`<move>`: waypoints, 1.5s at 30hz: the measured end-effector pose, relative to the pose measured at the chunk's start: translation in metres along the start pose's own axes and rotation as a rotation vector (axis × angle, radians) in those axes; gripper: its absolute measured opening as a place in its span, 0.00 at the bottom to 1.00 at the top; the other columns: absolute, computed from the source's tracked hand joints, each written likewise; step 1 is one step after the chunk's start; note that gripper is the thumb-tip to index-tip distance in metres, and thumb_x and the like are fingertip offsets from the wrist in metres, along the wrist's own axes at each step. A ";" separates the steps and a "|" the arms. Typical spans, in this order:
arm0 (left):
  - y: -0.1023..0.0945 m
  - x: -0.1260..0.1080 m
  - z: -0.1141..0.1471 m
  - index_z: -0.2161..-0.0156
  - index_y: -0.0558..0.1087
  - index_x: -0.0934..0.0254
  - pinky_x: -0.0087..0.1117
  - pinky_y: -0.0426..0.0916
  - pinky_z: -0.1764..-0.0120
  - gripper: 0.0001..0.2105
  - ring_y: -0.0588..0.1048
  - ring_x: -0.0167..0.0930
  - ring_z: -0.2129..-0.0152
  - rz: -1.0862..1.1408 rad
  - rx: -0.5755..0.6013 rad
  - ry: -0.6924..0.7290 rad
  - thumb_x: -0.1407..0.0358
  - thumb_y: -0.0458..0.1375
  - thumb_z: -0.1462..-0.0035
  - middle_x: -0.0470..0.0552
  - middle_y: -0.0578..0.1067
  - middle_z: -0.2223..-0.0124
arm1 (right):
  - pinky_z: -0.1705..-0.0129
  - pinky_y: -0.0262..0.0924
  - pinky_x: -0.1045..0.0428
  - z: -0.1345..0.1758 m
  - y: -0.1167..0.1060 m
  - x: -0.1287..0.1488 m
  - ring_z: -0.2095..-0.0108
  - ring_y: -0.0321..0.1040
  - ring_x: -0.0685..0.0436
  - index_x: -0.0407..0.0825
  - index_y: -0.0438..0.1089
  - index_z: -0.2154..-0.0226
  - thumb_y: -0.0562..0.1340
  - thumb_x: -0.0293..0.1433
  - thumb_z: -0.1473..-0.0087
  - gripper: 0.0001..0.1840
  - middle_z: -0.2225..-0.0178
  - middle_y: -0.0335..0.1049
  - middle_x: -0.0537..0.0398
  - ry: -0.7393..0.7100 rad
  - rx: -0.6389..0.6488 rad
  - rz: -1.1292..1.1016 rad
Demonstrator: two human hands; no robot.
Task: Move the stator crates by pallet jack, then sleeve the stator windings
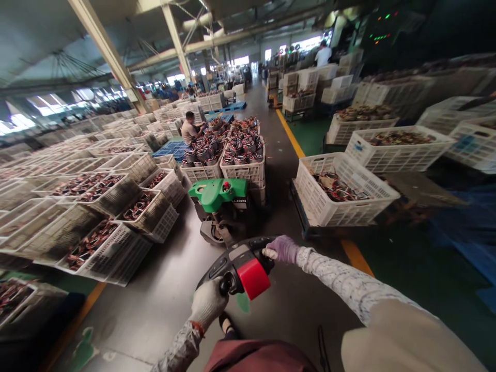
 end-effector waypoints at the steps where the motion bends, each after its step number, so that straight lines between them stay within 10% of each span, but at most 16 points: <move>1: -0.002 0.002 -0.004 0.58 0.75 0.57 0.35 0.70 0.61 0.12 0.79 0.40 0.58 -0.005 -0.008 0.010 0.67 0.54 0.47 0.54 0.81 0.59 | 0.69 0.46 0.52 -0.005 -0.001 -0.001 0.73 0.65 0.46 0.47 0.76 0.71 0.41 0.53 0.37 0.38 0.75 0.73 0.48 0.005 0.000 0.006; 21: -0.103 0.080 -0.139 0.59 0.77 0.56 0.34 0.71 0.60 0.15 0.79 0.40 0.59 -0.009 -0.045 0.126 0.67 0.55 0.52 0.53 0.81 0.59 | 0.67 0.51 0.52 -0.158 -0.042 0.015 0.72 0.66 0.46 0.47 0.74 0.73 0.39 0.53 0.37 0.39 0.73 0.73 0.48 0.122 -0.010 -0.029; 45: -0.289 0.192 -0.422 0.59 0.78 0.57 0.30 0.69 0.63 0.13 0.80 0.39 0.59 -0.145 -0.027 0.214 0.66 0.55 0.50 0.51 0.82 0.61 | 0.68 0.50 0.53 -0.457 -0.127 0.007 0.69 0.70 0.45 0.49 0.77 0.66 0.43 0.53 0.36 0.35 0.69 0.76 0.48 0.232 0.003 -0.015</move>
Point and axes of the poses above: each hand's wrist, its own z-axis away from the middle knuckle, its own y-axis out of the palm, x = y × z, the point moved 1 cm from there along -z, towards the middle knuckle
